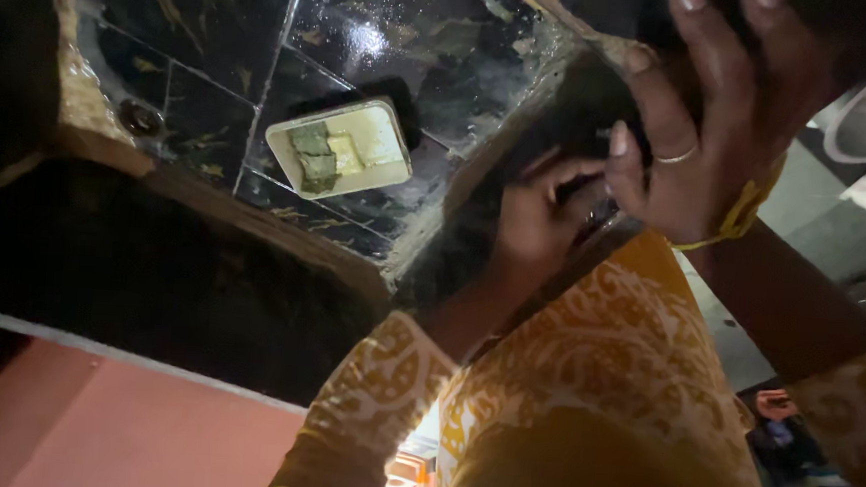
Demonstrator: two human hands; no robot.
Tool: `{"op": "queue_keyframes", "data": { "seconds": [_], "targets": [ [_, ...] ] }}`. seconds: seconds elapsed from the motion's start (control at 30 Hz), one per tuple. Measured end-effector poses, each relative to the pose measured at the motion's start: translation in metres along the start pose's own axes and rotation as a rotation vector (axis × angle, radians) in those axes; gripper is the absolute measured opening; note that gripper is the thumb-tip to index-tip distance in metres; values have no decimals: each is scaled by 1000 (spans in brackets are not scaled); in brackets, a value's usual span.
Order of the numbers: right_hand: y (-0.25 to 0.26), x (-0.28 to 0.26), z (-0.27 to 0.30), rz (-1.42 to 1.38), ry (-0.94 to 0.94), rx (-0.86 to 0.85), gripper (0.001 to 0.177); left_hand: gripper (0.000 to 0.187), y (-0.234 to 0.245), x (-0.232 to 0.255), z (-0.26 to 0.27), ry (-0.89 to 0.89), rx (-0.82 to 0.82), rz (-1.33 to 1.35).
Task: The person scrubs the interior of a dark marble sink with a small scrubber, repeatedly dipping it into a plastic container of cleaning paste. After scrubbing various sections, the person turns on the faucet and rinses their hands and the sink surface.
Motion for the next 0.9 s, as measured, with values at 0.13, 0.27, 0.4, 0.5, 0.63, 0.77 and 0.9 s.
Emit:
{"op": "queue_keyframes", "data": {
  "seconds": [0.13, 0.27, 0.4, 0.5, 0.63, 0.77, 0.9],
  "targets": [
    [2, -2, -1, 51, -69, -62, 45, 20, -14, -33, -38, 382, -2, 274],
    [9, -4, -1, 105, -15, -6, 52, 24, -6, -32, -44, 185, 54, -1],
    [5, 2, 0, 99, -35, 43, 48, 20, 17, -2, 2, 161, -15, 66],
    [-1, 8, 5, 10, 37, 141, 53, 19, 30, -2, 11, 319, -67, 34],
    [5, 7, 20, 29, -5, 48, 56, 15, 30, -28, -9, 205, -1, -50],
    [6, 2, 30, 42, -20, -15, 59, 14, 30, -38, -4, 208, 27, -63],
    [-1, -1, 39, 34, 16, -17, 56, 19, 45, -16, 29, 164, 21, -81]
  ]
}}
Point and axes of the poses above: each hand's wrist, its own z-axis away from the middle knuckle, its own y-axis out of the back of the hand, x = y × z, the point moved 1 cm from there along -z, towards the middle knuckle, and after that the axes turned 6 degrees about x, right-handed, at the moved point
